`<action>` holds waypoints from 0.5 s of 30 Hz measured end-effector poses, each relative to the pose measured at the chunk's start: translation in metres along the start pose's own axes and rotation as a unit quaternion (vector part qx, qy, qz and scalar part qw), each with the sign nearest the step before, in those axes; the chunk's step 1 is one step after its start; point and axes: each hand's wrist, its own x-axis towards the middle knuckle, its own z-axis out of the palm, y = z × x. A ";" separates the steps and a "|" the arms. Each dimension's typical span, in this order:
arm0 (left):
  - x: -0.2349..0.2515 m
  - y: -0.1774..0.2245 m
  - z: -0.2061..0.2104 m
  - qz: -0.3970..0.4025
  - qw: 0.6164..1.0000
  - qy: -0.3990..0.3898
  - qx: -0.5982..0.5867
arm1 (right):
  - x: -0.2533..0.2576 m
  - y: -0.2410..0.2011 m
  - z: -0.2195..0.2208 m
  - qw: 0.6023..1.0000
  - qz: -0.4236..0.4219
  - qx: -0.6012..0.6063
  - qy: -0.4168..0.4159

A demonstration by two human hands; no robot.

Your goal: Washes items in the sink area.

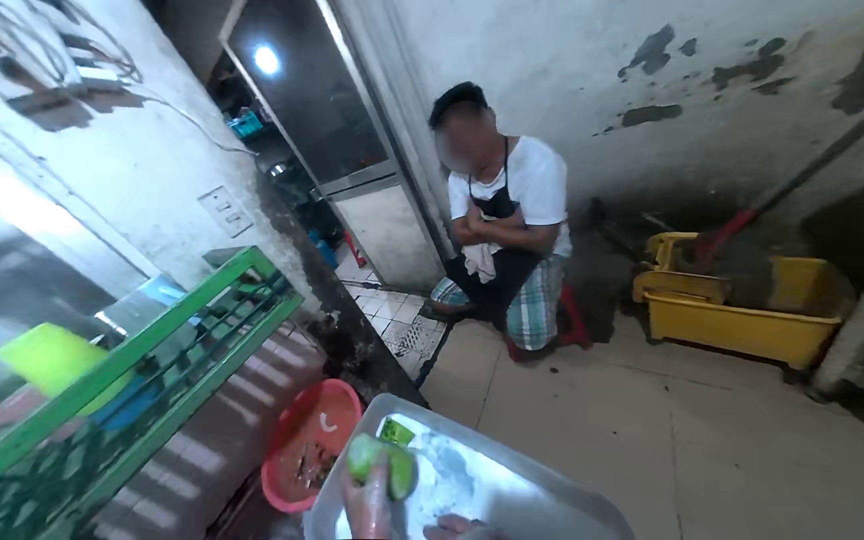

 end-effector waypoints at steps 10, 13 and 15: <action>-0.024 0.012 -0.043 -0.073 0.910 -0.004 -0.408 | 0.035 -0.062 -0.006 0.925 -0.131 0.185 0.306; -0.021 0.009 -0.042 -0.078 0.918 0.007 -0.388 | 0.050 -0.036 0.014 0.946 -0.156 -0.013 0.283; -0.035 0.037 -0.034 -0.140 0.948 0.080 -0.273 | 0.047 -0.038 0.000 0.966 -0.134 -0.073 0.208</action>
